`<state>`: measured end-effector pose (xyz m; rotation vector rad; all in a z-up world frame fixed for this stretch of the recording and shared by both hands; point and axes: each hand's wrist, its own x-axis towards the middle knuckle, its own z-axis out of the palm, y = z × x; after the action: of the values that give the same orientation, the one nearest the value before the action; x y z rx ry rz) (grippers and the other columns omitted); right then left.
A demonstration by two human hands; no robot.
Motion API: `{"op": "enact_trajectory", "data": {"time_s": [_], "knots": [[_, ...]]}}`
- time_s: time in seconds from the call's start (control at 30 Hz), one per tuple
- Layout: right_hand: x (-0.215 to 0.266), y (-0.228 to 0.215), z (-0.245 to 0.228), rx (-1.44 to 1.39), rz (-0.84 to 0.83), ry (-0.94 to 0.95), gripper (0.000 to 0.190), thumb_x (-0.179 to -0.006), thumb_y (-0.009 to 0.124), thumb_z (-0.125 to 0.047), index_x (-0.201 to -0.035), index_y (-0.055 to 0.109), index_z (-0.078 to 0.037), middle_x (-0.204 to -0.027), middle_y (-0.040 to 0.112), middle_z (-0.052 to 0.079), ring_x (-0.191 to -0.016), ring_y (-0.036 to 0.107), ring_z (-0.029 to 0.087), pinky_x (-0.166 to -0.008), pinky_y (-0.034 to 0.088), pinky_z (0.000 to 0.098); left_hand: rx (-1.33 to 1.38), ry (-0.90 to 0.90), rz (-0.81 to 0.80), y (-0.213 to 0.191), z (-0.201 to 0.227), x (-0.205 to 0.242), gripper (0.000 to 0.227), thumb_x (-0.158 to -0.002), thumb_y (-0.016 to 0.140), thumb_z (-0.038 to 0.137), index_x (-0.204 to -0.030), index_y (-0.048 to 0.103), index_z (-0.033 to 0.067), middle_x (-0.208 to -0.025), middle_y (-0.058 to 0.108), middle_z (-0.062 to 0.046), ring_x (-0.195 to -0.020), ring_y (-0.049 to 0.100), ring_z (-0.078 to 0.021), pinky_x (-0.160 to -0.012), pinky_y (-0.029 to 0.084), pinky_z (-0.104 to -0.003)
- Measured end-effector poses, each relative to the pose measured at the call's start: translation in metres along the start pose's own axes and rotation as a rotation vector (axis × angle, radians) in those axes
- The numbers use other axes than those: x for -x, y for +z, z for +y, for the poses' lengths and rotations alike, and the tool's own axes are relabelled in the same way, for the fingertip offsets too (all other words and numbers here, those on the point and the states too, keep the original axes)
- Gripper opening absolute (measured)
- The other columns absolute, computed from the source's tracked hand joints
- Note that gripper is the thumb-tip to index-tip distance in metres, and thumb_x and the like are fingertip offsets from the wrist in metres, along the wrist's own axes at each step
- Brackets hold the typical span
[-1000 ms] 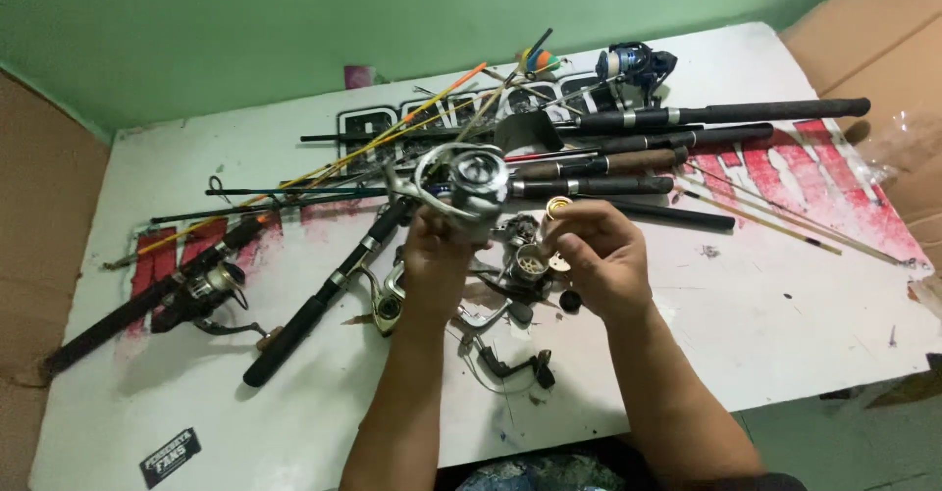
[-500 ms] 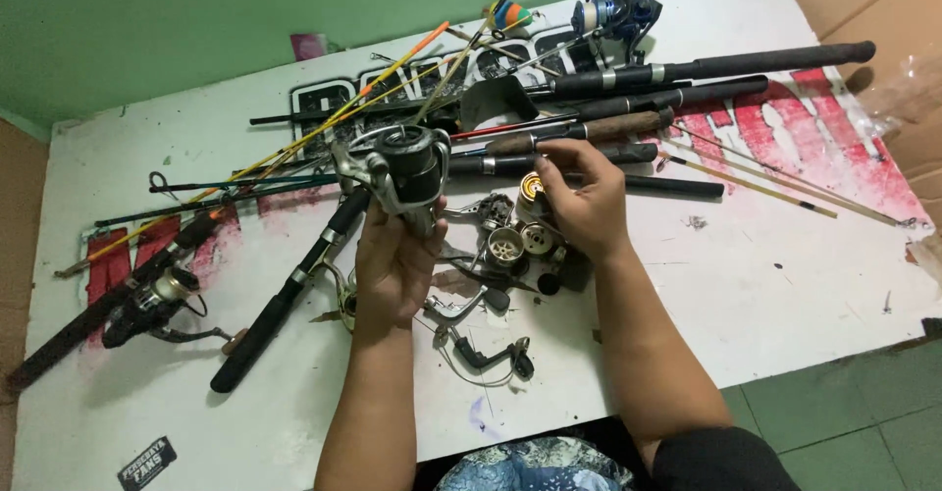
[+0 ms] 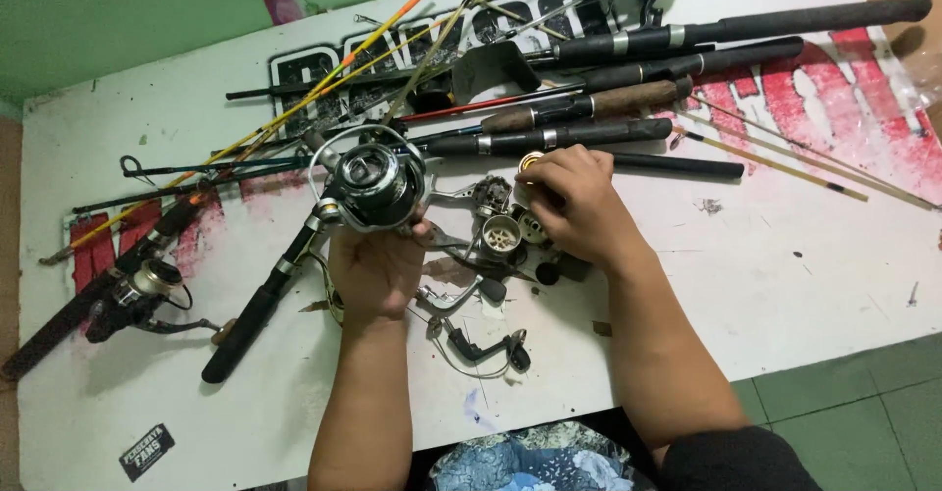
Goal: Assembling the internal components of a fishing reel on a workbench.
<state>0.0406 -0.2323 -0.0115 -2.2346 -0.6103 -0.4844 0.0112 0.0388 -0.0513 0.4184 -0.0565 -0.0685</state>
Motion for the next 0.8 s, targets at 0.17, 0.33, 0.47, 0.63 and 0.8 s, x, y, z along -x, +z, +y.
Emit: {"op": "enact_trajectory", "data": {"time_s": [0.17, 0.33, 0.47, 0.63, 0.8], "knots": [[0.003, 0.001, 0.006, -0.002, -0.038, -0.029, 0.022, -0.082, 0.076, -0.008, -0.103, 0.072, -0.015, -0.101, 0.071, 0.003, -0.098, 0.065, 0.025, -0.095, 0.036, 0.0383, -0.022, -0.073, -0.097, -0.006, 0.011, -0.006, 0.049, -0.085, 0.057, 0.026, -0.132, 0.068, 0.0155, -0.123, 0.068, -0.019, -0.109, 0.064, -0.0371, -0.086, 0.051, -0.049], [-0.001, -0.003, -0.003, -0.062, -0.027, -0.03, 0.023, -0.082, 0.077, -0.008, -0.103, 0.072, -0.014, -0.1, 0.071, 0.003, -0.095, 0.066, 0.025, -0.093, 0.037, 0.0372, -0.055, 0.028, -0.18, 0.0, -0.002, 0.0, 0.048, -0.084, 0.066, 0.011, -0.131, 0.067, 0.0125, -0.132, 0.066, -0.02, -0.119, 0.062, -0.0392, -0.094, 0.048, -0.045], [-0.004, -0.013, -0.009, 0.042, 0.044, -0.118, 0.022, -0.085, 0.08, -0.006, -0.103, 0.073, -0.017, -0.099, 0.069, -0.001, -0.092, 0.065, 0.021, -0.091, 0.037, 0.0346, -0.096, 0.074, -0.218, 0.007, -0.004, 0.0, 0.034, -0.096, 0.07, 0.028, -0.127, 0.07, 0.0159, -0.141, 0.063, -0.013, -0.124, 0.06, -0.0338, -0.098, 0.049, -0.042], [0.006, -0.046, -0.034, 0.127, -0.113, -0.086, 0.016, -0.09, 0.077, -0.004, -0.101, 0.07, -0.013, -0.097, 0.067, 0.002, -0.089, 0.065, 0.021, -0.087, 0.037, 0.0348, -0.142, 0.101, -0.223, 0.018, 0.003, -0.003, 0.051, -0.093, 0.08, 0.025, -0.14, 0.061, 0.0132, -0.132, 0.069, -0.015, -0.118, 0.067, -0.0299, -0.094, 0.055, -0.036], [0.026, -0.05, -0.058, 0.417, -0.66, 0.049, 0.013, -0.083, 0.078, -0.011, -0.095, 0.077, -0.015, -0.094, 0.072, 0.005, -0.093, 0.062, 0.024, -0.094, 0.039, 0.0477, -0.189, 0.1, -0.197, 0.01, 0.0, -0.006, 0.05, -0.095, 0.077, 0.025, -0.141, 0.057, 0.0151, -0.126, 0.069, -0.016, -0.112, 0.067, -0.0281, -0.091, 0.056, -0.035]]}}
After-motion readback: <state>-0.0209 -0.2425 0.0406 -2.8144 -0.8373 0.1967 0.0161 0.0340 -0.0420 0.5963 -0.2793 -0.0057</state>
